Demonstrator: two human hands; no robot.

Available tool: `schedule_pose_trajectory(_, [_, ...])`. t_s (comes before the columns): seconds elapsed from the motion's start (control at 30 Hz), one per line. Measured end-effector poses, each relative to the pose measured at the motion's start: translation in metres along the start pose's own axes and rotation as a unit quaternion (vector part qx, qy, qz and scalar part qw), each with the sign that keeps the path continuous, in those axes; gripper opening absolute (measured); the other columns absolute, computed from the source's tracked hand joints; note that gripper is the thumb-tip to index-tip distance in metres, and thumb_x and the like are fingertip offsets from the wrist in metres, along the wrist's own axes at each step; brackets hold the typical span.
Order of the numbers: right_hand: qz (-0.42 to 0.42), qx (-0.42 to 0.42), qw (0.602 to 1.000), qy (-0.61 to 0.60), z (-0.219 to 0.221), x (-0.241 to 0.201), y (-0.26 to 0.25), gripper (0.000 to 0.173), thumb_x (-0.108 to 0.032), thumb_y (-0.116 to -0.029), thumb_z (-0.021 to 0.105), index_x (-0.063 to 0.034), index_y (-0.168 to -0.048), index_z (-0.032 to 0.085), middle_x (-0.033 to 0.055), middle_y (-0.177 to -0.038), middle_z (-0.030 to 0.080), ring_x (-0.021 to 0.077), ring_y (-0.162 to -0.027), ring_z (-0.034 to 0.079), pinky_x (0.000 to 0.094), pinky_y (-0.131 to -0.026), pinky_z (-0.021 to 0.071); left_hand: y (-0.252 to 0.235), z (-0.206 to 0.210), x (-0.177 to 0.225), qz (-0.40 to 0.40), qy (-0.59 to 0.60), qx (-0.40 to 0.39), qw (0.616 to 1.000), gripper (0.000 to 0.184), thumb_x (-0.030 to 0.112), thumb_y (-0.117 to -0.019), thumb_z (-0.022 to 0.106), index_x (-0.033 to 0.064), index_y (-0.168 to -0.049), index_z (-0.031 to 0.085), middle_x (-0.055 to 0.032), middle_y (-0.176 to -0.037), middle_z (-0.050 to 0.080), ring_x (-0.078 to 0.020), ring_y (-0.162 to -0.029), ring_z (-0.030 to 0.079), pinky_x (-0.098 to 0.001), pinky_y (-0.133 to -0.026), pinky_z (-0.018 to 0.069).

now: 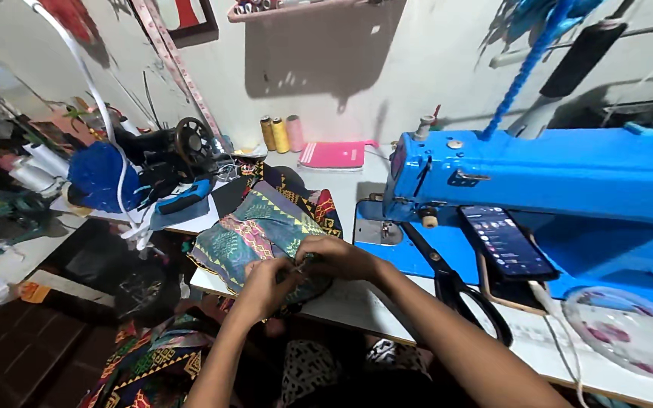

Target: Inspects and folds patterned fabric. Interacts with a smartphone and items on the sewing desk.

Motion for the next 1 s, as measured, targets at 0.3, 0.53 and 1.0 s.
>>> schedule_pose_trajectory(0.3, [0.049, 0.043, 0.998, 0.02, 0.005, -0.008, 0.013, 0.031, -0.011, -0.0936, 0.07, 0.0007, -0.123, 0.066, 0.0201, -0.12, 0.065, 0.0286, -0.11, 0.063, 0.0431, -0.097, 0.051, -0.001, 0.009, 0.004, -0.005, -0.022, 0.053, 0.998, 0.026, 0.025, -0.0978, 0.066, 0.0003, -0.103, 0.073, -0.0134, -0.093, 0.072, -0.0282, -0.095, 0.067, -0.063, -0.106, 0.0326])
schedule_pose_trajectory(0.53, [0.12, 0.212, 0.97, 0.02, -0.002, -0.05, 0.139, 0.026, -0.015, -0.0963, 0.07, 0.0002, -0.117, 0.071, 0.0181, -0.112, 0.069, 0.0214, -0.09, 0.068, 0.0314, -0.079, 0.057, 0.019, 0.034, 0.007, 0.121, -0.141, 0.231, 0.955, 0.031, 0.028, -0.0985, 0.057, 0.0046, -0.097, 0.078, -0.0141, -0.103, 0.075, -0.0367, -0.105, 0.069, -0.0722, -0.105, 0.0295])
schedule_pose_trajectory(1.0, [0.578, 0.351, 0.7, 0.232, -0.096, -0.056, 0.373, 0.021, -0.013, -0.0999, 0.064, 0.0036, -0.108, 0.073, 0.0227, -0.101, 0.072, 0.0379, -0.094, 0.069, 0.0589, -0.09, 0.052, 0.003, 0.047, 0.024, 0.181, -0.15, 0.168, 0.957, 0.024, 0.019, -0.1001, 0.061, -0.0008, -0.1, 0.075, -0.0216, -0.096, 0.073, -0.0402, -0.095, 0.068, -0.057, -0.085, 0.048])
Point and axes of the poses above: each hand's wrist, its own y-axis away from the middle knuckle, its own z-axis out of the palm, x = y × z, the point moved 3 cm from there along -y, towards the middle knuckle
